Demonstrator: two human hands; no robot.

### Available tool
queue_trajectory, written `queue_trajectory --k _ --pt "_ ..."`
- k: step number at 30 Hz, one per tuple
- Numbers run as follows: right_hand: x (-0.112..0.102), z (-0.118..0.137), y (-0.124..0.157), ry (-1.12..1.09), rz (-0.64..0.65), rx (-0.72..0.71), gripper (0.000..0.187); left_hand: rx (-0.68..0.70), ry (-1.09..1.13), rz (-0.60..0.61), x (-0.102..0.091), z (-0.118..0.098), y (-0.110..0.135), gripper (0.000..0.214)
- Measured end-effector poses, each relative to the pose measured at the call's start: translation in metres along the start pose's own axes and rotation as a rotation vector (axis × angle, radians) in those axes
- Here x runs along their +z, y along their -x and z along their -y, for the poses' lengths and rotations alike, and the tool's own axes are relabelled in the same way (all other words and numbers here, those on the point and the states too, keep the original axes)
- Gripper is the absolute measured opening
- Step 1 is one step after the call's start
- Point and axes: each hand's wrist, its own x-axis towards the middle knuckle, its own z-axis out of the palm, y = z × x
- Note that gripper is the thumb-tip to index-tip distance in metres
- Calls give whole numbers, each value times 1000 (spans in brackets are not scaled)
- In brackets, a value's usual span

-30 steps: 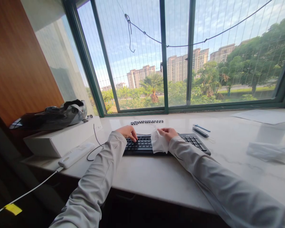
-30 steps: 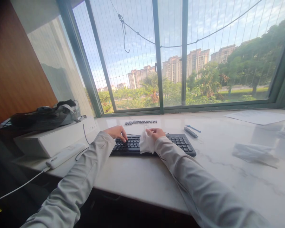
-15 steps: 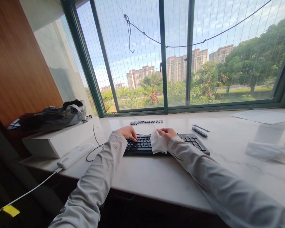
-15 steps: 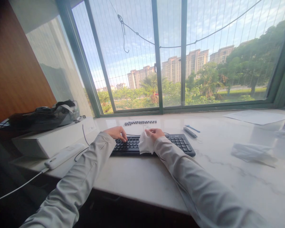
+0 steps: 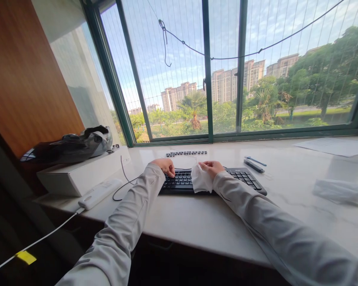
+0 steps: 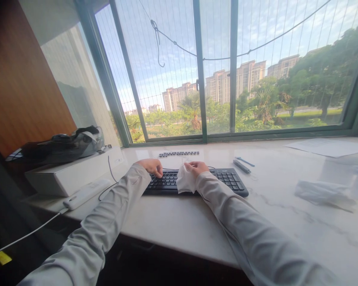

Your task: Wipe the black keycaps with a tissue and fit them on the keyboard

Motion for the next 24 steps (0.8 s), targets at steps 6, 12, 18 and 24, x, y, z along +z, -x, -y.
queue_trajectory --k 6,12,18,24 --pt "2 0 1 -7 -9 -4 36 -46 -41 36 0 0 -1 46" --pt "3 0 0 18 -7 5 35 -42 -57 68 2 1 -2 46" --pt "1 -7 -6 115 8 -26 41 -6 -26 -15 2 3 6 48" --pt "0 -10 -8 142 22 -14 47 -34 11 -53 2 2 10 48"
